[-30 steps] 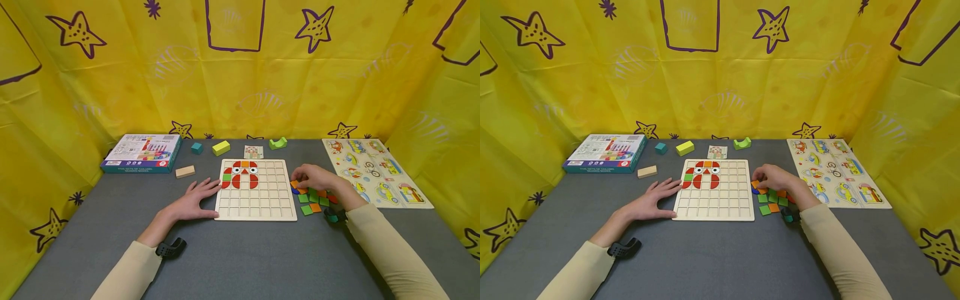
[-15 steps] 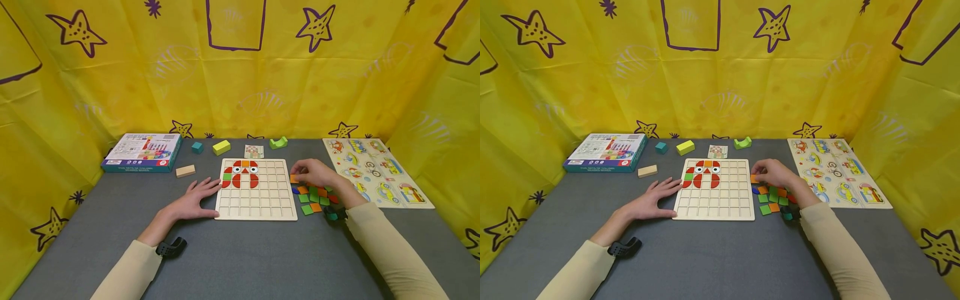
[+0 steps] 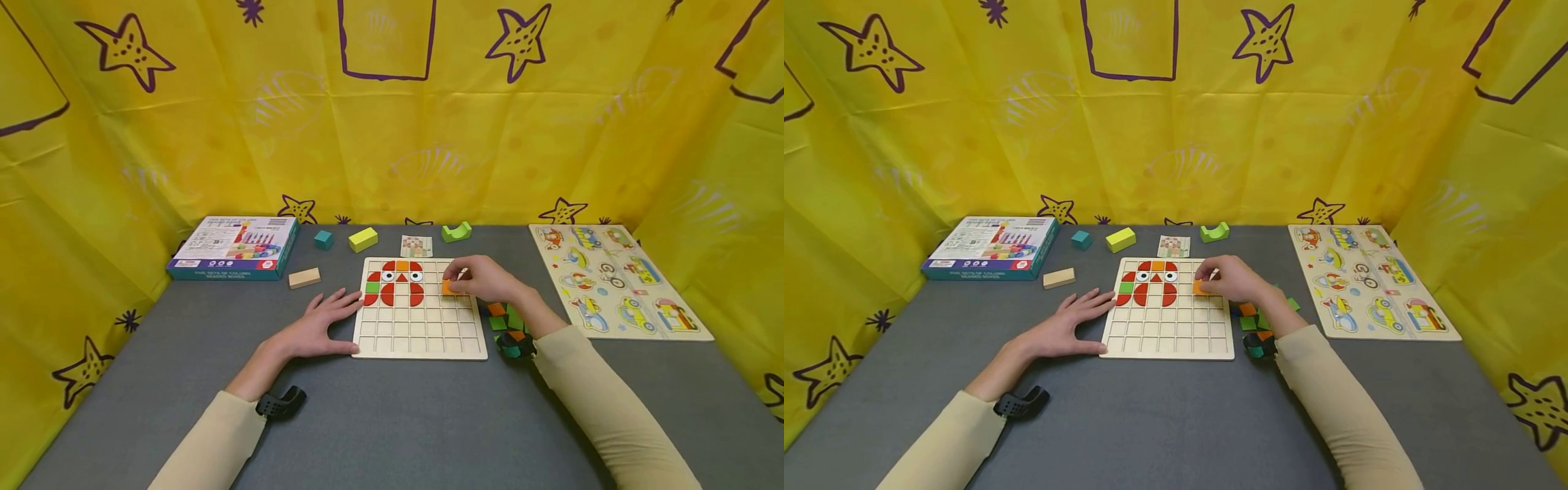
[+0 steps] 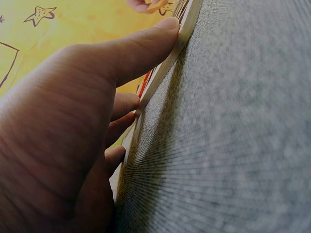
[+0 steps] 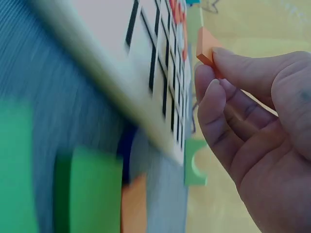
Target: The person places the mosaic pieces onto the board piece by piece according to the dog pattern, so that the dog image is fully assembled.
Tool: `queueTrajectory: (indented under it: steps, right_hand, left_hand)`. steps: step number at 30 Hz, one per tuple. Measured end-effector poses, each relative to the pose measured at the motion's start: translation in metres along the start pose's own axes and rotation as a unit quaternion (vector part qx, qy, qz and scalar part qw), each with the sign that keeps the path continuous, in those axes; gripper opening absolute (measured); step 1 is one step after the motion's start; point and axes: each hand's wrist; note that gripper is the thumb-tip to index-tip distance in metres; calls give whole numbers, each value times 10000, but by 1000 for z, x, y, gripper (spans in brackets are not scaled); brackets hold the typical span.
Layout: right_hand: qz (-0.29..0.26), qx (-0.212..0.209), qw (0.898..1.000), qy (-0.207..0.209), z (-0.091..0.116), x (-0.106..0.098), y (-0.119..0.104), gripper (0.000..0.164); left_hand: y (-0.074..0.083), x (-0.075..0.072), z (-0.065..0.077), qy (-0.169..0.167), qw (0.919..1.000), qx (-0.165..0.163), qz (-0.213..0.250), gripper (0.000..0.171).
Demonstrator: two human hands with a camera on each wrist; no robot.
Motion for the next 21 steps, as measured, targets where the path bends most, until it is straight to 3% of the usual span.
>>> queueTrajectory:
  steps: [10,21]
  right_hand:
    - [-246,-226,9992,-217,-26,29,-24,11]
    - [65,-428,9980,-452,-49,52,-35,12]
  left_hand:
    - [-1,0,0,-3,10000,-4,-51,93]
    - [0,-1,0,-18,10000,15,2,92]
Point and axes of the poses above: each hand's wrist, its own z-axis away from the middle knuckle, its own x-axis out of the palm, y = z × x, and after that the axes turned 11 degrees about -z, right-handed
